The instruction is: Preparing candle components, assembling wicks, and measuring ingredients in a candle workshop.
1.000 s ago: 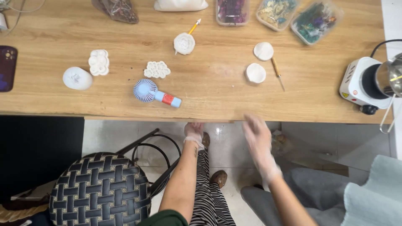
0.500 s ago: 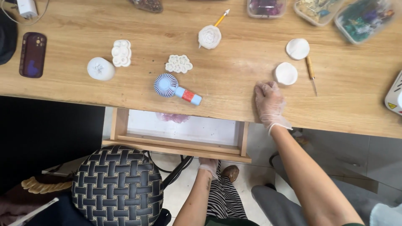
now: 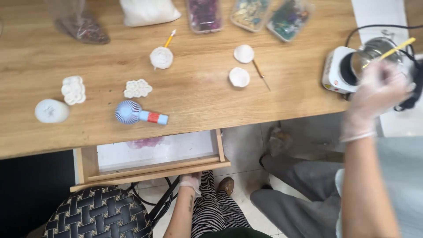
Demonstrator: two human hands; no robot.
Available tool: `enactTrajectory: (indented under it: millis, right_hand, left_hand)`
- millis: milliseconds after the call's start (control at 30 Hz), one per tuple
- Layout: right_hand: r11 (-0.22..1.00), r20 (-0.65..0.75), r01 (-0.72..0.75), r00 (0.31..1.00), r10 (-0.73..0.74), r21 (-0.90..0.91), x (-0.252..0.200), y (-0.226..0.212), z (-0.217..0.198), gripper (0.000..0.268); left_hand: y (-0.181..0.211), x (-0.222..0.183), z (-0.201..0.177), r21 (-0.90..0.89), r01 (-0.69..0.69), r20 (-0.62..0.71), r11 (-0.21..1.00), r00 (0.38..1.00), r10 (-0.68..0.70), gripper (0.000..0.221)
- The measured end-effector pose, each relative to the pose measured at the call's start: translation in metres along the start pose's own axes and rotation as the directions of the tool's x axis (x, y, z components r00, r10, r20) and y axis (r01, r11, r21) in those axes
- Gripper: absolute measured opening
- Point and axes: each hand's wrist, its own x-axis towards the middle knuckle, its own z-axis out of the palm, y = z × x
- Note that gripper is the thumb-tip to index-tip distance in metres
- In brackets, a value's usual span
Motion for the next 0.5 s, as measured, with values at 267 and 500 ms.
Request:
enactTrajectory:
  millis: [267,500]
  right_hand:
    - [0.983,0.135,-0.160,0.976,0.172,-0.094,0.088,0.163,-0.069,0.029]
    - [0.945,-0.126,-0.301,0.940,0.316,0.128,-0.073,-0.011,-0.074,0.011]
  left_hand:
    - [0.029,0.007,0.070,-0.019,0.156,0.002,0.988,0.988,-0.156,0.041]
    - [0.051,0.040,0.131,0.182,-0.047,0.147,0.982,0.989,0.020,0.031]
